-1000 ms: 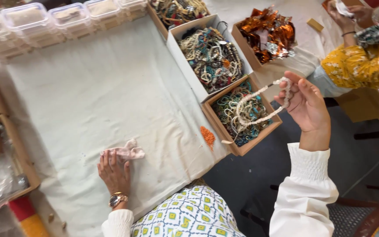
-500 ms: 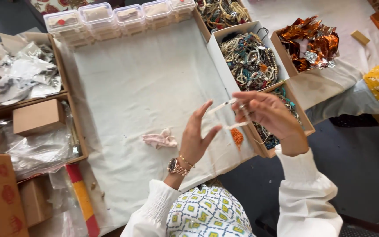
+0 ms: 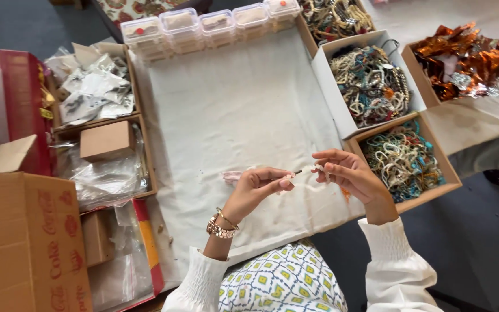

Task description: Packaging jewelry items like necklaces and earrings into small bags and pouches.

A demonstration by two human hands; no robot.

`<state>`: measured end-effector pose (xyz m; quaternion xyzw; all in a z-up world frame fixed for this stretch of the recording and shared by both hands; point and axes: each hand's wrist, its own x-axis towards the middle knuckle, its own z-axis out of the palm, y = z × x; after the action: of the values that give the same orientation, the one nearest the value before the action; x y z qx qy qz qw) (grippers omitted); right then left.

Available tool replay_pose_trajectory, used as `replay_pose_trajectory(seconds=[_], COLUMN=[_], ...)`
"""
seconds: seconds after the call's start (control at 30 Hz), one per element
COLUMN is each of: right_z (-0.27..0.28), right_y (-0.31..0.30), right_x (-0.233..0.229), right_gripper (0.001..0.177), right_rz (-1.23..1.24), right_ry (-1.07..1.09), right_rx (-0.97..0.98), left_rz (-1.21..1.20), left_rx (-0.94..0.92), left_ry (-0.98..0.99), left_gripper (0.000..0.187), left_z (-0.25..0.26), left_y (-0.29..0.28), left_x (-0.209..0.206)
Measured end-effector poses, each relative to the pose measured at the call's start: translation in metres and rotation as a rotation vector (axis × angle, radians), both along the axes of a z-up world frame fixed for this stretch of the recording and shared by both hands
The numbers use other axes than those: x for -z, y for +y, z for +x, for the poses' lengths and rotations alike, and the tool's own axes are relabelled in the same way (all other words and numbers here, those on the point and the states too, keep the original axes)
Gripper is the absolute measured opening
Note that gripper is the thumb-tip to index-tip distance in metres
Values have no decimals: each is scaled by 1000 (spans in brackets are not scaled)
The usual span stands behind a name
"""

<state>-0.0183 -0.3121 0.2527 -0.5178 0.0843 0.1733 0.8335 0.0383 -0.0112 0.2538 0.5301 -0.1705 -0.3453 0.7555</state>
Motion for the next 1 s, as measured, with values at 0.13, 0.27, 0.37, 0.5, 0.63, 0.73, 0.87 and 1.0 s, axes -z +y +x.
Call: replay_pose_trajectory(seconds=[0.13, 0.27, 0.37, 0.5, 0.63, 0.73, 0.87, 1.0], right_z=[13, 28, 34, 40, 45, 49, 58, 69], right_y=[5, 26, 42, 31, 14, 0, -6, -17], right_x=[22, 0, -18, -12, -16, -9, -12, -26], right_gripper=[40, 38, 36, 24, 17, 16, 17, 15], right_rz=[24, -194, -443, -654, -694, -510, -436, -345], right_ry=[-63, -140, -310, -444, -543, -465, -363, -344], right_rx=[-18, -49, -118, -106, -125, -135, -79, 211], left_rz=[-13, -68, -46, 15, -9, -18, 33, -39], left_rx=[-49, -147, -199, -237, -235, -239, -254, -229], left_ry=[18, 14, -19, -56, -63, 0, 51, 82], left_gripper=[31, 28, 27, 28, 30, 33, 35, 32], left_z=[-2, 5, 4, 3, 3, 0, -7, -18], left_y=[0, -18, -31, -47, -56, -61, -72, -79], left_x=[12, 18, 15, 20, 13, 14, 26, 75])
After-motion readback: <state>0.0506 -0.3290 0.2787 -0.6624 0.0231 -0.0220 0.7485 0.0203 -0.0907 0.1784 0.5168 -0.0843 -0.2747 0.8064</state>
